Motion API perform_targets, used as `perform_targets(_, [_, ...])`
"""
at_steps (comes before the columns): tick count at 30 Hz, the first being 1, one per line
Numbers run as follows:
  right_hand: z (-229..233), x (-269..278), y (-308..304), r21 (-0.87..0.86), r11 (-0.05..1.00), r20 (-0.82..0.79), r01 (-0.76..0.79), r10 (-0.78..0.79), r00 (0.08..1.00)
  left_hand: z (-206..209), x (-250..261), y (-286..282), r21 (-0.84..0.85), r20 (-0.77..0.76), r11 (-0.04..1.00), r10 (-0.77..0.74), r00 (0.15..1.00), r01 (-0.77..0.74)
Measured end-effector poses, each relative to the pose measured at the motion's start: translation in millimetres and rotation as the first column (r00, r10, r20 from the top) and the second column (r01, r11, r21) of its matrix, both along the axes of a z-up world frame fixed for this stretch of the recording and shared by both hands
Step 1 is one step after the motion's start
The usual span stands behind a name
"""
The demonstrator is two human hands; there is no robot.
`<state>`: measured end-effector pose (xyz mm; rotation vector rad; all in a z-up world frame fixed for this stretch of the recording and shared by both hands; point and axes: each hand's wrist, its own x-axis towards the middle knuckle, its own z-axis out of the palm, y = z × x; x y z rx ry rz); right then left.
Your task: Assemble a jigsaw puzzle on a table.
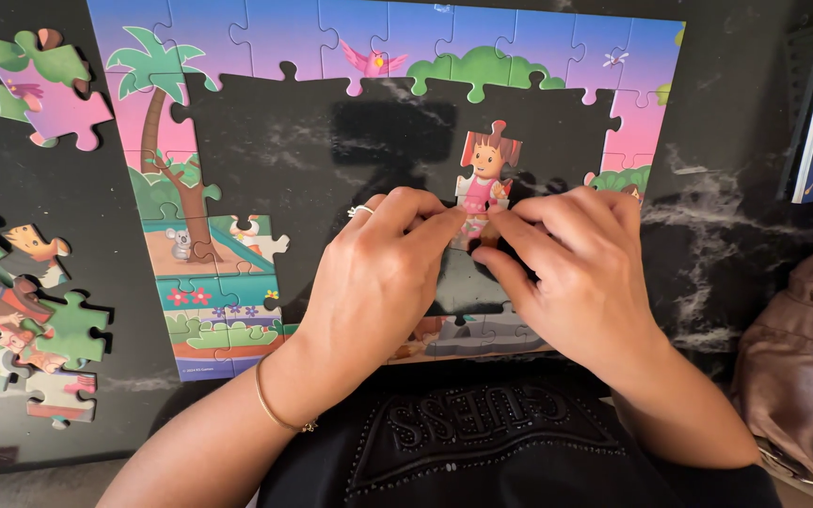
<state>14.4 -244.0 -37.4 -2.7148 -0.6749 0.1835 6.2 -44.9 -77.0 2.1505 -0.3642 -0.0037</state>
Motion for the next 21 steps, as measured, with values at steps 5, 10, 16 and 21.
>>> perform_targets(5, [1, 2, 1, 0.007, 1.000, -0.014, -0.016, 0.016, 1.000, 0, -1, 0, 0.014, -0.005, 1.000, 0.006, 1.000, -0.006])
perform_targets(10, [2, 3, 1, -0.007, 0.999, -0.028, -0.035, 0.035, 0.999, 2, -1, 0, 0.038, 0.002, 0.999, 0.001, 1.000, -0.001])
perform_targets(16, [3, 6, -5, -0.016, 0.999, -0.015, -0.042, 0.042, 0.999, 1, 0, 1, 0.084, 0.028, 0.996, -0.042, 0.999, 0.039])
perform_targets(21, [3, 12, -10, -0.064, 0.997, -0.018, -0.045, 0.044, 0.999, 1, 0, 0, 0.071, 0.040, 0.997, -0.038, 0.998, 0.035])
